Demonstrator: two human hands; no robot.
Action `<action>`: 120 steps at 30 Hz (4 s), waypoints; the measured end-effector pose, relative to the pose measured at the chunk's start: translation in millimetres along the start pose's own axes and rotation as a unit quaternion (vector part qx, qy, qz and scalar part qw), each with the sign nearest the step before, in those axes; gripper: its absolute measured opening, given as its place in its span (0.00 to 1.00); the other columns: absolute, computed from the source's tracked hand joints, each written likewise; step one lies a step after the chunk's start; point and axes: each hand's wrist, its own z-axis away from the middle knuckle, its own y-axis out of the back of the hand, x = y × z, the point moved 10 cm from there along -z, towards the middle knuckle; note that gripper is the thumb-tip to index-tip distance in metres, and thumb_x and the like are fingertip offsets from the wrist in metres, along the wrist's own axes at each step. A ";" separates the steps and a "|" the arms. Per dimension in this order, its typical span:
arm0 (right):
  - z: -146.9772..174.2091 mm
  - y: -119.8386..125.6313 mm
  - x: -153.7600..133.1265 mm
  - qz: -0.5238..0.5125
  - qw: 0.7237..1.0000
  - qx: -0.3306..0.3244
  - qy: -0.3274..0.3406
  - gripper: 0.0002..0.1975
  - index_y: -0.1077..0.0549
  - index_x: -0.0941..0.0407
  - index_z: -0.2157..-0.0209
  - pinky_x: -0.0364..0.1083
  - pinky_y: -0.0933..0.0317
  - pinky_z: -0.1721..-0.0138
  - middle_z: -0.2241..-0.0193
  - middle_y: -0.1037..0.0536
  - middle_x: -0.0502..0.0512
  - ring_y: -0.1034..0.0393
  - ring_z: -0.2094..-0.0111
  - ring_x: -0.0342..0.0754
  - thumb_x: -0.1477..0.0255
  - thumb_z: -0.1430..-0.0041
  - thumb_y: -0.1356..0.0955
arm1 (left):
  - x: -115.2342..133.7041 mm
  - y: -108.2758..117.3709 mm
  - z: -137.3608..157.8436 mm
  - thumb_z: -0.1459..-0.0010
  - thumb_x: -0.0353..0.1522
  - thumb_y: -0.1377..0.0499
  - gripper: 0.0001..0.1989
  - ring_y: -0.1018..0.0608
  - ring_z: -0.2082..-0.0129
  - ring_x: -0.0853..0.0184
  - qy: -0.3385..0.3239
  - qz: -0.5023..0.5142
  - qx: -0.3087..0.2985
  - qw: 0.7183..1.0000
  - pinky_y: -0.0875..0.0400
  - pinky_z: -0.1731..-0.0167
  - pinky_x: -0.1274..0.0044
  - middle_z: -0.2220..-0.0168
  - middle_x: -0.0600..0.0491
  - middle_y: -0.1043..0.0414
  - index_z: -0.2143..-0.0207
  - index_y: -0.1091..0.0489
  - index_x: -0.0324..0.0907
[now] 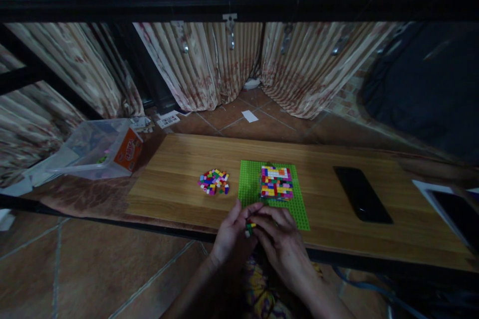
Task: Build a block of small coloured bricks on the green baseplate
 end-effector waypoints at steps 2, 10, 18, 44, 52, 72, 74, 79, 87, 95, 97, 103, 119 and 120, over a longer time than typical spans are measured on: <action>1.2 -2.1 1.7 0.002 1.000 0.003 -0.006 0.13 0.27 0.49 0.54 0.53 0.37 0.59 0.58 0.27 0.55 0.34 0.57 0.52 0.73 0.40 0.37 | -1.8 0.0 -0.7 0.44 0.46 0.45 0.23 0.28 0.66 0.68 0.000 0.006 0.001 1.000 0.35 0.64 0.79 0.65 0.47 0.28 0.60 0.27 0.34; 1.7 9.6 15.2 0.011 0.999 0.031 -0.029 0.09 0.26 0.51 0.61 0.51 0.38 0.61 0.63 0.25 0.54 0.33 0.60 0.51 0.71 0.38 0.38 | 0.1 26.8 -1.6 0.54 0.38 0.35 0.12 0.32 0.75 0.74 -0.062 -0.072 0.109 0.990 0.39 0.75 0.82 0.77 0.56 0.34 0.76 0.30 0.38; 2.0 12.7 20.5 -0.040 0.998 0.020 -0.049 0.09 0.28 0.52 0.67 0.49 0.38 0.62 0.65 0.26 0.54 0.33 0.62 0.50 0.70 0.37 0.39 | -0.1 24.8 -4.2 0.62 0.38 0.31 0.16 0.41 0.83 0.78 -0.056 -0.175 0.088 0.979 0.53 0.82 0.82 0.84 0.58 0.39 0.81 0.33 0.37; -34.2 57.4 78.1 0.117 0.979 0.157 -0.059 0.13 0.24 0.55 0.68 0.51 0.38 0.59 0.66 0.25 0.57 0.34 0.62 0.52 0.65 0.40 0.38 | -1.1 47.7 -1.4 0.62 0.35 0.31 0.14 0.35 0.80 0.78 -0.023 -0.103 0.147 0.984 0.46 0.82 0.86 0.76 0.53 0.31 0.74 0.27 0.35; -45.4 56.1 81.7 0.122 0.982 0.133 -0.061 0.10 0.26 0.54 0.72 0.49 0.39 0.60 0.67 0.26 0.55 0.33 0.63 0.50 0.67 0.42 0.36 | 1.1 45.9 0.8 0.60 0.35 0.32 0.13 0.35 0.79 0.79 -0.017 -0.113 0.142 0.983 0.46 0.81 0.86 0.75 0.53 0.31 0.73 0.27 0.35; -38.4 52.3 74.4 0.101 0.980 0.168 -0.007 0.11 0.24 0.54 0.67 0.52 0.37 0.58 0.63 0.26 0.56 0.33 0.61 0.51 0.67 0.39 0.37 | 1.5 46.5 2.7 0.59 0.36 0.33 0.13 0.35 0.77 0.77 -0.024 -0.121 0.143 0.982 0.44 0.78 0.85 0.74 0.53 0.31 0.73 0.27 0.36; -38.1 54.3 75.7 0.107 0.979 0.173 -0.006 0.11 0.24 0.54 0.67 0.53 0.37 0.58 0.64 0.26 0.56 0.33 0.61 0.51 0.67 0.39 0.37 | 1.1 46.0 2.4 0.60 0.36 0.32 0.13 0.36 0.77 0.77 -0.020 -0.120 0.141 0.983 0.45 0.79 0.85 0.74 0.53 0.31 0.73 0.27 0.36; -38.8 53.3 76.6 0.110 0.980 0.168 -0.008 0.11 0.24 0.53 0.68 0.52 0.36 0.58 0.65 0.25 0.56 0.33 0.62 0.51 0.67 0.39 0.37 | 1.4 47.3 2.1 0.61 0.36 0.32 0.14 0.35 0.77 0.76 -0.018 -0.119 0.146 0.982 0.45 0.78 0.85 0.74 0.53 0.31 0.73 0.27 0.37; -29.6 57.5 103.0 -0.014 0.969 0.223 -0.110 0.09 0.23 0.53 0.68 0.52 0.36 0.58 0.62 0.26 0.55 0.31 0.61 0.50 0.65 0.46 0.32 | 1.8 48.8 3.8 0.60 0.36 0.32 0.13 0.35 0.77 0.77 -0.021 -0.118 0.152 0.981 0.44 0.77 0.84 0.73 0.53 0.31 0.72 0.28 0.37; -19.7 53.3 132.1 -0.126 0.939 0.241 -0.211 0.14 0.24 0.54 0.62 0.52 0.36 0.60 0.59 0.27 0.58 0.31 0.60 0.51 0.61 0.48 0.32 | 2.5 45.7 3.9 0.60 0.37 0.32 0.14 0.34 0.77 0.77 -0.024 -0.116 0.145 0.982 0.44 0.77 0.85 0.74 0.53 0.31 0.74 0.27 0.37; -18.2 48.9 141.2 -0.145 0.928 0.240 -0.245 0.16 0.25 0.55 0.61 0.51 0.35 0.62 0.60 0.26 0.58 0.30 0.62 0.51 0.60 0.49 0.32 | 2.9 43.9 4.2 0.58 0.37 0.32 0.13 0.35 0.77 0.78 -0.027 -0.121 0.140 0.982 0.45 0.78 0.85 0.74 0.53 0.31 0.74 0.28 0.37; -19.1 37.8 154.2 -0.179 0.905 0.236 -0.305 0.19 0.27 0.58 0.61 0.51 0.35 0.65 0.64 0.24 0.59 0.28 0.66 0.52 0.60 0.53 0.30 | 3.2 43.2 4.1 0.55 0.36 0.35 0.11 0.35 0.77 0.78 -0.026 -0.138 0.131 0.981 0.46 0.79 0.85 0.74 0.53 0.32 0.72 0.27 0.37; -21.7 38.3 144.6 -0.171 0.921 0.238 -0.258 0.16 0.26 0.58 0.63 0.49 0.35 0.66 0.66 0.23 0.58 0.29 0.69 0.49 0.61 0.49 0.32 | 2.7 42.2 5.0 0.60 0.37 0.31 0.16 0.34 0.78 0.78 -0.025 -0.123 0.142 0.982 0.44 0.78 0.84 0.74 0.53 0.31 0.70 0.25 0.36; -20.3 42.3 139.1 -0.162 0.923 0.247 -0.248 0.16 0.26 0.58 0.62 0.49 0.35 0.66 0.65 0.23 0.58 0.29 0.68 0.49 0.61 0.48 0.32 | 3.7 40.4 6.0 0.60 0.37 0.31 0.16 0.34 0.79 0.78 -0.030 -0.119 0.141 0.982 0.44 0.79 0.84 0.75 0.53 0.31 0.70 0.25 0.36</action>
